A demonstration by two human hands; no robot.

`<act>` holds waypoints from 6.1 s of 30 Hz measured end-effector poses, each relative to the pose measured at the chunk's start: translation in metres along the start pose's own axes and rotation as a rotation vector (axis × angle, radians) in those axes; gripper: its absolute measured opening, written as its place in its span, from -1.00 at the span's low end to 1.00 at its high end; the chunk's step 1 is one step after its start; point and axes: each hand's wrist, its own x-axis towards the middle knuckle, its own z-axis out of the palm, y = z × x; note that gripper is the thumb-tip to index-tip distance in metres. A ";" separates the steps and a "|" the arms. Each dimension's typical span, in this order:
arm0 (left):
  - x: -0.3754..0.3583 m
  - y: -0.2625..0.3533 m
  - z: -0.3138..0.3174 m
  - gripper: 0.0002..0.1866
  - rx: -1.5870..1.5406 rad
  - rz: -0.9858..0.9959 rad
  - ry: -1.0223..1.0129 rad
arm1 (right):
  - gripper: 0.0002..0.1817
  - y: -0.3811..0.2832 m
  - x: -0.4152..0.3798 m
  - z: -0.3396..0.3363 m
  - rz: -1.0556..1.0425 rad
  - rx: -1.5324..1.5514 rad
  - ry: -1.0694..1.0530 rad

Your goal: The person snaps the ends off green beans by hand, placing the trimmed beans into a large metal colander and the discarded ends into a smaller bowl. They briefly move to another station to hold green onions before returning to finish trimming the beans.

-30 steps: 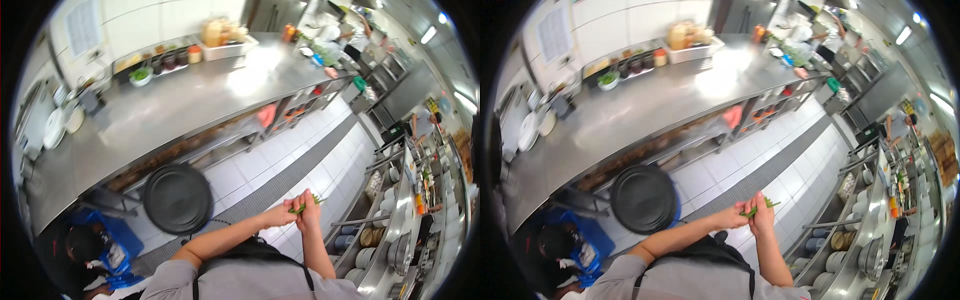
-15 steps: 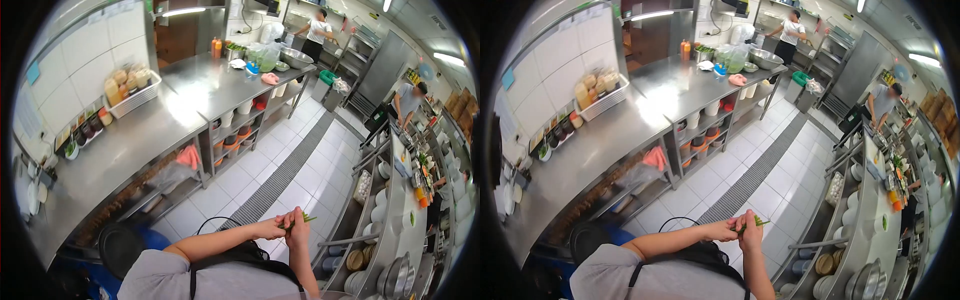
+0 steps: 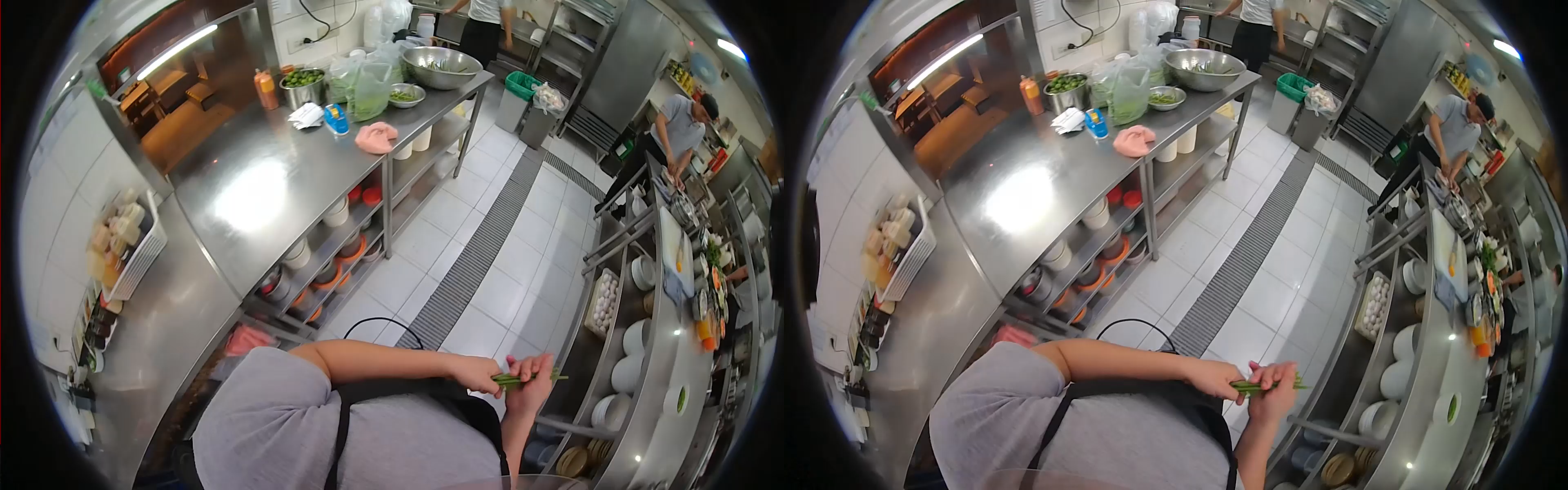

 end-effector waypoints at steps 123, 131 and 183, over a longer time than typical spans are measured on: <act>0.049 0.105 -0.853 -0.80 -0.340 0.215 2.629 | -0.88 0.222 0.965 0.582 0.581 -0.913 -2.079; 0.069 0.125 -0.884 -0.80 -0.616 0.565 2.328 | -0.84 0.205 0.952 0.552 0.276 -0.754 -1.974; -0.055 0.081 -0.757 -0.78 -0.704 0.494 2.168 | -0.68 0.180 0.809 0.608 -0.265 -0.780 -1.864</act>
